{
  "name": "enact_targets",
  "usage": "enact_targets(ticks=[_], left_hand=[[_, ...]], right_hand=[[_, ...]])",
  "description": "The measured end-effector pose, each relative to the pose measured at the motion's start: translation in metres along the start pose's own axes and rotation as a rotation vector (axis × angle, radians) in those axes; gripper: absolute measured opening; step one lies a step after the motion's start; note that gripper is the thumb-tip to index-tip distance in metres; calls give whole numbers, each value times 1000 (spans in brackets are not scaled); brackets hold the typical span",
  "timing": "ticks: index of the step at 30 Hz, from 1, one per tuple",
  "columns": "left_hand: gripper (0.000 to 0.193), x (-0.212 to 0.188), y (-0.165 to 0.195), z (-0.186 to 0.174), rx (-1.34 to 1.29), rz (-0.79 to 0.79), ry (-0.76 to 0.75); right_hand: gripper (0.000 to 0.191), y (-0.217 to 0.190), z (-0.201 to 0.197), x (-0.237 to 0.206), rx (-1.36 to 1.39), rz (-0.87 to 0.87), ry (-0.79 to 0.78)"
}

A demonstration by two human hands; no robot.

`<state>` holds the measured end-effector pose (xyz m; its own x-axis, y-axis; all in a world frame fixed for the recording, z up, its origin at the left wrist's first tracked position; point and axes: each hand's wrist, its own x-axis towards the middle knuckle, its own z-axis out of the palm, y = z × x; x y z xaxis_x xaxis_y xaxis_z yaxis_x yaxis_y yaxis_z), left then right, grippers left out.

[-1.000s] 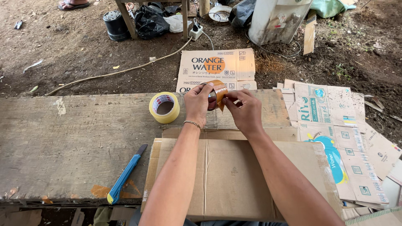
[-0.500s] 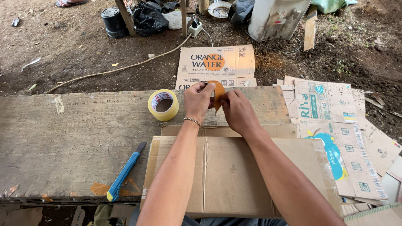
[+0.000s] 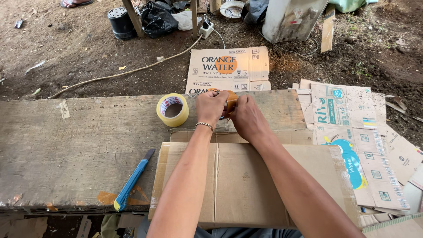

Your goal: The person assembles a cardboard box by folding and cutting the flaps with a utility knife, then seals the box with brown packing tape. The person handles the cardboard, utility knife, and tape throughout the process.

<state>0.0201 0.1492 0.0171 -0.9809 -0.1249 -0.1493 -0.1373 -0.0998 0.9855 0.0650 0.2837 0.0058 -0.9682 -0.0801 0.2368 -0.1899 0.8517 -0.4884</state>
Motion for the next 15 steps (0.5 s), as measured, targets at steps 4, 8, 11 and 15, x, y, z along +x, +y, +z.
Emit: enact_targets(ticks=[4,8,11,15], left_hand=[[30,1,-5,-5,112,67,24],[23,4,-4,-13,-101,-12,89],[20,5,-1,-10,-77,118,87],[19,4,0,-7,-160,71,32]], right_hand=[[23,12,-2,5,58,132,52],[13,14,-7,4,154,-63,169],[22,7,-11,1,431,-71,297],[16,-2,-19,-1,419,-51,216]])
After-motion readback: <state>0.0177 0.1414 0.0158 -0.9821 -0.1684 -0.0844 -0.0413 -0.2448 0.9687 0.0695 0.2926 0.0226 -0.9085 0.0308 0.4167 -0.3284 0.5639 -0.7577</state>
